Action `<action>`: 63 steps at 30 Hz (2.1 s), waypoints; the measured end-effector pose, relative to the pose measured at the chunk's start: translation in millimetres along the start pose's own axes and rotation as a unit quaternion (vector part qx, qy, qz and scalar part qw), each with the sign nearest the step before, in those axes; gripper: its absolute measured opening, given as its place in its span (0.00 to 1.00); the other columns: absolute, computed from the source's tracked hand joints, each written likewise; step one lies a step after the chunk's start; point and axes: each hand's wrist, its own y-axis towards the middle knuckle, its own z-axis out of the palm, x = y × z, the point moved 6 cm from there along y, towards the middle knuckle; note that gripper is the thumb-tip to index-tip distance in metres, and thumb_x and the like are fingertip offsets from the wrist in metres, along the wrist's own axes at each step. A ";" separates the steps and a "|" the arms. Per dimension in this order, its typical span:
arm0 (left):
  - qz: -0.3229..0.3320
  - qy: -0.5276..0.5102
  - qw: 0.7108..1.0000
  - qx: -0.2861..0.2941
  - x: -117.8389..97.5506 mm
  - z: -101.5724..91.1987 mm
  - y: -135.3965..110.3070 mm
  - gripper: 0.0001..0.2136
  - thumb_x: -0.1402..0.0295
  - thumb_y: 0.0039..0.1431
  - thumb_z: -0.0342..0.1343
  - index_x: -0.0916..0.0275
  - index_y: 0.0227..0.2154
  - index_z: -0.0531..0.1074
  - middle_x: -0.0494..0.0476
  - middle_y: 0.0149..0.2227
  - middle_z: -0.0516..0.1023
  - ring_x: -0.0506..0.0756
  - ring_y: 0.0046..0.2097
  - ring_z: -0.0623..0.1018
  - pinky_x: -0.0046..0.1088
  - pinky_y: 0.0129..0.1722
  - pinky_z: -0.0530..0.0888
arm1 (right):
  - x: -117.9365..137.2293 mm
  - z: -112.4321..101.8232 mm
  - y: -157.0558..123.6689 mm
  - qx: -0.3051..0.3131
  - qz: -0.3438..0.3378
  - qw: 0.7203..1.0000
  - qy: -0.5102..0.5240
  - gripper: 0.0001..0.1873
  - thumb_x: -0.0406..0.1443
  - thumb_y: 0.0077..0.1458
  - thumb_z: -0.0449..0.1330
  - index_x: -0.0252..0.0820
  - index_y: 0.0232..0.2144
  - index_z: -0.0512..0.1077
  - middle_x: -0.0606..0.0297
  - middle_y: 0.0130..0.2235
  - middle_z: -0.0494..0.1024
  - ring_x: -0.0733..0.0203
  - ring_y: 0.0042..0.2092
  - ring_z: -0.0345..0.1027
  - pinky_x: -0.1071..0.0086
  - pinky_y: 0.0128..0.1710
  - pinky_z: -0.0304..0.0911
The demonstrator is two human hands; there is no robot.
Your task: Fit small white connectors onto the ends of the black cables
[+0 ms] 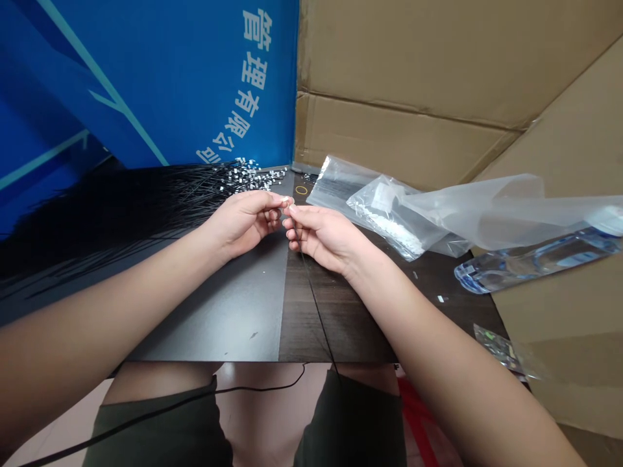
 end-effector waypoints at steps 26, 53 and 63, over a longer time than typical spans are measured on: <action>0.007 0.008 1.000 -0.010 -1.2 -4.1 -0.6 0.08 0.69 0.46 0.72 0.66 0.30 0.83 0.57 0.36 0.83 0.46 0.31 0.73 0.23 0.32 0.70 | 10.6 -4.0 -7.5 -0.075 -0.065 0.988 -0.115 0.04 0.32 0.55 0.71 0.37 0.32 0.79 0.61 0.32 0.82 0.66 0.28 0.74 0.71 0.28 0.72; 0.019 0.032 0.999 -0.016 -3.5 0.3 -3.1 0.05 0.71 0.48 0.71 0.65 0.26 0.81 0.54 0.31 0.79 0.46 0.29 0.70 0.24 0.29 0.67 | 10.4 -6.2 -4.9 -0.108 -0.105 0.977 -0.150 0.09 0.36 0.53 0.73 0.40 0.31 0.78 0.64 0.28 0.80 0.66 0.25 0.71 0.70 0.25 0.68; 0.013 0.028 0.999 -0.012 0.6 -0.5 -0.3 0.08 0.71 0.45 0.72 0.65 0.24 0.77 0.54 0.31 0.79 0.46 0.29 0.71 0.26 0.30 0.68 | 10.3 -3.0 -6.7 -0.103 -0.100 0.978 -0.150 0.08 0.35 0.54 0.73 0.39 0.30 0.78 0.63 0.29 0.81 0.67 0.25 0.71 0.70 0.25 0.67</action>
